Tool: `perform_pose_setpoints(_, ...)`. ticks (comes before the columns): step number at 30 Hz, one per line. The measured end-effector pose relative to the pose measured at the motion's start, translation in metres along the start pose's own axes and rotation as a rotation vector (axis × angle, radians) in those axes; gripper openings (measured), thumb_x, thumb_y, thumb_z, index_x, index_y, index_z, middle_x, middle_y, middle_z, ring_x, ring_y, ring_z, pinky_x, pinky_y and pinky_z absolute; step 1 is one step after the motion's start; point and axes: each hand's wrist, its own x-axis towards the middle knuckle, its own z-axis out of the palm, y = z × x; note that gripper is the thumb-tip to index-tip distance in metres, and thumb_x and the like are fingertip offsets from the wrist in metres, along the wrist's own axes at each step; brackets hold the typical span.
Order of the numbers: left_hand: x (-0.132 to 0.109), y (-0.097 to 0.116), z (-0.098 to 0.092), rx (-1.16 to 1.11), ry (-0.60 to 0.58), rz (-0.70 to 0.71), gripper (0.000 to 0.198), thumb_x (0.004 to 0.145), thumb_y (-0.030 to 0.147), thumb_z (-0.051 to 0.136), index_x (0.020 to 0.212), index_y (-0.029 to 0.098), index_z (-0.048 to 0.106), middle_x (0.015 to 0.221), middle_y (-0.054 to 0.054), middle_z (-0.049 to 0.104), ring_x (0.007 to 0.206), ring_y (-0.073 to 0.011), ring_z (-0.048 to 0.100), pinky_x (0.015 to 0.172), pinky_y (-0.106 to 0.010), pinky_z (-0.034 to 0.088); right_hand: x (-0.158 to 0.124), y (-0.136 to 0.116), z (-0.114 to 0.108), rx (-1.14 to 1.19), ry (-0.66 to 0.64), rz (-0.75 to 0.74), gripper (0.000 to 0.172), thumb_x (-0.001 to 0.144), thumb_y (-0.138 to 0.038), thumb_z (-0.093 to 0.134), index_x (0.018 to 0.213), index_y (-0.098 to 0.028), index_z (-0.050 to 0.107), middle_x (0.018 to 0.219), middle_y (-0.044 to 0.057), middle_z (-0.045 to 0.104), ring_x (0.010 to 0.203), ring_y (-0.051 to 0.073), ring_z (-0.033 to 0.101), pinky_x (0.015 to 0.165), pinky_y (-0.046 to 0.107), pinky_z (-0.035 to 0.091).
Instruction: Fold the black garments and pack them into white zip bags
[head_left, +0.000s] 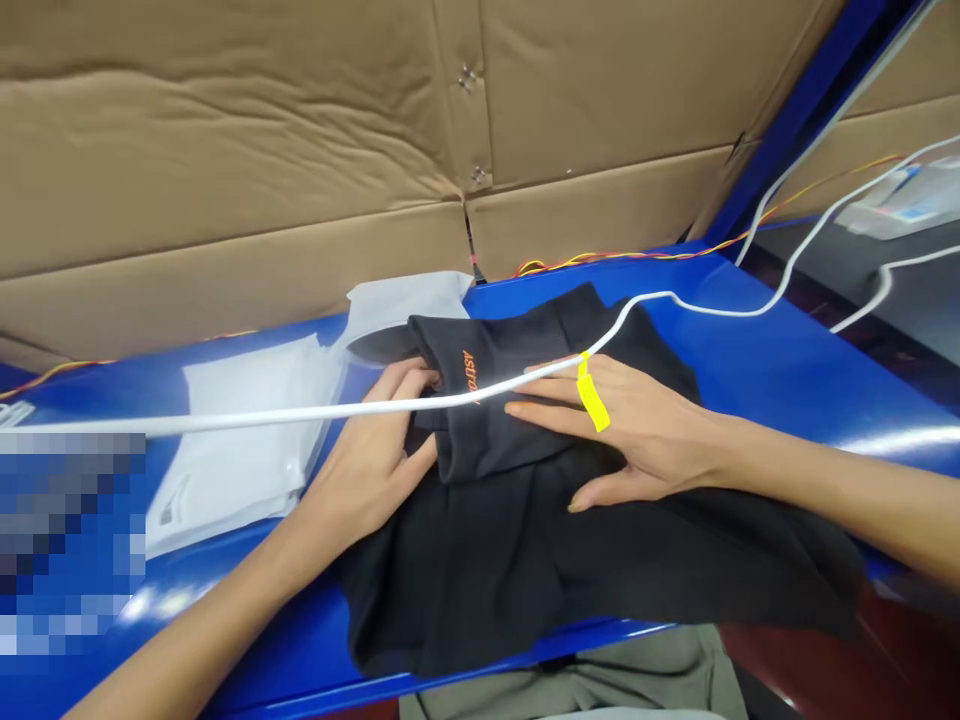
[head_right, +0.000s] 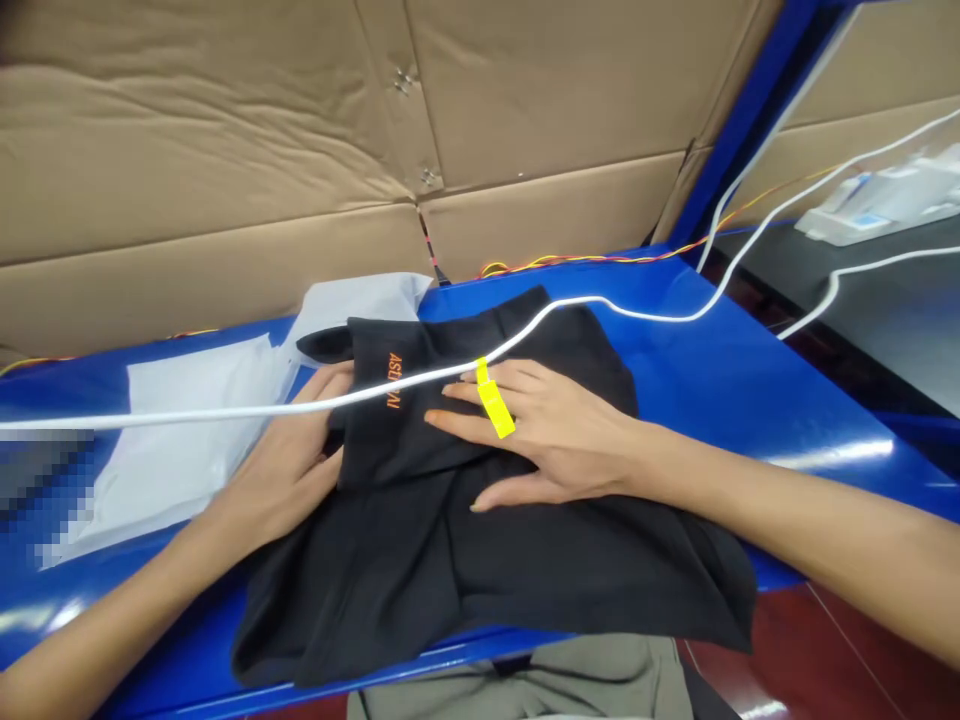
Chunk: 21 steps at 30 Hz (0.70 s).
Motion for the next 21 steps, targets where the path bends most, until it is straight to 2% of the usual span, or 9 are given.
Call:
perform_pose_setpoints(2,-0.001,-0.001,0.001,0.036,-0.022,0.017,0.049,0.103,0.046,0.042,0.142,0.02,0.059,0.157,-0.013,0.053,0.141,-0.0342,0.056,0.116,-0.048,0.051,0.002,-0.001,0.001,-0.069,-0.023,-0.013,0.063,0.106,-0.057,0.056,0.155,-0.016,0.056,0.151,0.019,0.064,0.137,0.036,0.06,0.114,0.056,0.05)
perform_pose_setpoints(4,-0.002,-0.003,0.002,0.067,-0.035,0.02,0.051,0.104,0.045,0.042,0.146,0.02,0.059,0.16,-0.013,0.05,0.144,-0.0344,0.054,0.118,-0.05,0.05,0.002,0.0,0.003,-0.144,0.027,-0.016,0.043,0.109,-0.04,0.056,0.144,-0.017,0.066,0.142,0.016,0.071,0.128,0.032,0.066,0.109,0.052,0.054)
perform_pose_setpoints(6,-0.003,-0.005,0.003,0.104,-0.032,0.03,0.052,0.105,0.045,0.043,0.148,0.021,0.06,0.161,-0.014,0.048,0.144,-0.0357,0.054,0.12,-0.053,0.049,0.002,0.002,0.004,-0.138,0.086,-0.017,0.032,0.11,-0.026,0.051,0.133,-0.018,0.073,0.132,0.013,0.077,0.116,0.027,0.071,0.103,0.044,0.058)
perform_pose_setpoints(8,-0.004,-0.006,0.004,0.143,-0.027,0.045,0.052,0.106,0.045,0.043,0.149,0.023,0.062,0.161,-0.014,0.048,0.144,-0.0371,0.055,0.12,-0.055,0.048,0.001,0.005,0.005,-0.062,0.16,0.024,0.031,0.108,-0.019,0.05,0.125,-0.021,0.076,0.119,0.009,0.081,0.105,0.023,0.074,0.095,0.038,0.061)
perform_pose_setpoints(10,-0.004,-0.007,0.004,0.174,-0.022,0.059,0.053,0.107,0.049,0.042,0.149,0.025,0.064,0.161,-0.014,0.048,0.142,-0.0381,0.056,0.119,-0.056,0.049,0.0,0.008,0.004,0.014,0.248,0.126,0.029,0.101,-0.014,0.054,0.116,-0.023,0.077,0.107,0.006,0.083,0.095,0.021,0.076,0.085,0.033,0.063)
perform_pose_setpoints(14,-0.005,-0.007,0.003,0.185,-0.013,0.073,0.056,0.109,0.056,0.04,0.15,0.026,0.065,0.158,-0.015,0.05,0.142,-0.0375,0.057,0.12,-0.055,0.049,0.001,0.008,0.0,0.1,0.293,0.461,0.023,0.083,-0.014,0.061,0.098,-0.023,0.074,0.089,0.001,0.08,0.073,0.02,0.075,0.068,0.029,0.06)
perform_pose_setpoints(16,-0.005,-0.008,0.004,0.176,-0.006,0.061,0.057,0.109,0.057,0.041,0.153,0.027,0.061,0.157,-0.014,0.051,0.142,-0.0365,0.057,0.119,-0.054,0.049,0.002,0.007,-0.002,0.129,0.292,0.564,0.023,0.079,-0.016,0.061,0.098,-0.024,0.072,0.086,0.0,0.079,0.069,0.02,0.073,0.067,0.03,0.059)
perform_pose_setpoints(19,-0.004,-0.01,0.006,0.154,0.041,0.032,0.057,0.109,0.054,0.043,0.156,0.025,0.058,0.152,-0.013,0.057,0.139,-0.0351,0.06,0.118,-0.052,0.051,0.001,0.006,-0.002,0.15,0.31,0.607,0.037,0.076,-0.017,0.058,0.11,-0.025,0.071,0.095,0.001,0.079,0.077,0.021,0.073,0.073,0.032,0.061)
perform_pose_setpoints(21,-0.003,-0.012,0.006,0.134,0.084,0.012,0.055,0.108,0.049,0.044,0.153,0.023,0.061,0.145,-0.013,0.062,0.135,-0.0337,0.062,0.117,-0.05,0.052,0.0,0.006,-0.002,0.165,0.325,0.64,0.043,0.075,-0.017,0.058,0.115,-0.027,0.071,0.099,0.001,0.079,0.08,0.023,0.074,0.075,0.034,0.061)
